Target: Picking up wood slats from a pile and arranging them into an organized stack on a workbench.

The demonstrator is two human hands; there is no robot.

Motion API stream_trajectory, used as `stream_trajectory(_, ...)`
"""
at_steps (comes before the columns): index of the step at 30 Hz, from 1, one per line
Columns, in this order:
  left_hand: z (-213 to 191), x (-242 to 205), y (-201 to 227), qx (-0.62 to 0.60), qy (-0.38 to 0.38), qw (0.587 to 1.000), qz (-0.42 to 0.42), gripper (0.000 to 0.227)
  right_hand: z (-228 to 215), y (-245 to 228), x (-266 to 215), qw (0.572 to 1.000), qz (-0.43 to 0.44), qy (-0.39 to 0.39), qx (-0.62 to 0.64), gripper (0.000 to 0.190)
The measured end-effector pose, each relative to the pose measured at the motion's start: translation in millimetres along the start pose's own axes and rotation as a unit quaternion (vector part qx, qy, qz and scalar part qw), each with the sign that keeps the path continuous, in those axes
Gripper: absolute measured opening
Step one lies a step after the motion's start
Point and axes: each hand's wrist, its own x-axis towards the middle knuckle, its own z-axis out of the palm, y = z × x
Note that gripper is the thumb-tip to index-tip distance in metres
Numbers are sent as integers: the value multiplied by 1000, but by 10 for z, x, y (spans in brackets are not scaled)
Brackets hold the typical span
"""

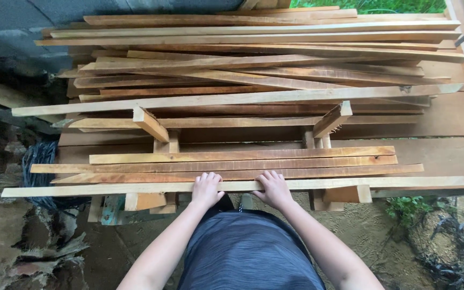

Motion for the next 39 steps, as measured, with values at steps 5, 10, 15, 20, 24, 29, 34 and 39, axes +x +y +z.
stream_trajectory(5,-81,-2,10,-13,-11,1000,-6,39,138,86,9,1000,-1,-11,-11,48)
stream_trajectory(10,-69,23,-7,-21,-26,999,-16,40,151,91,13,1000,-1,-3,-13,49)
stream_trajectory(15,-51,-12,-11,-20,-27,999,-20,40,271,132,-16,999,-23,29,-20,48)
stream_trajectory(20,-255,-22,37,-9,-56,998,-15,39,125,59,-10,998,-33,50,9,43)
stream_trajectory(24,-297,88,68,-1,-99,995,-14,41,-114,37,31,995,-35,46,76,40)
stream_trajectory(29,-957,363,25,-156,-133,978,-39,34,218,472,600,988,14,80,128,20)
stream_trajectory(34,-963,1560,-472,-105,11,994,-32,32,-481,647,1687,976,46,210,-27,24)
stream_trajectory(39,-1431,2229,-696,-23,98,992,-82,69,-720,889,2447,980,81,148,-105,72)
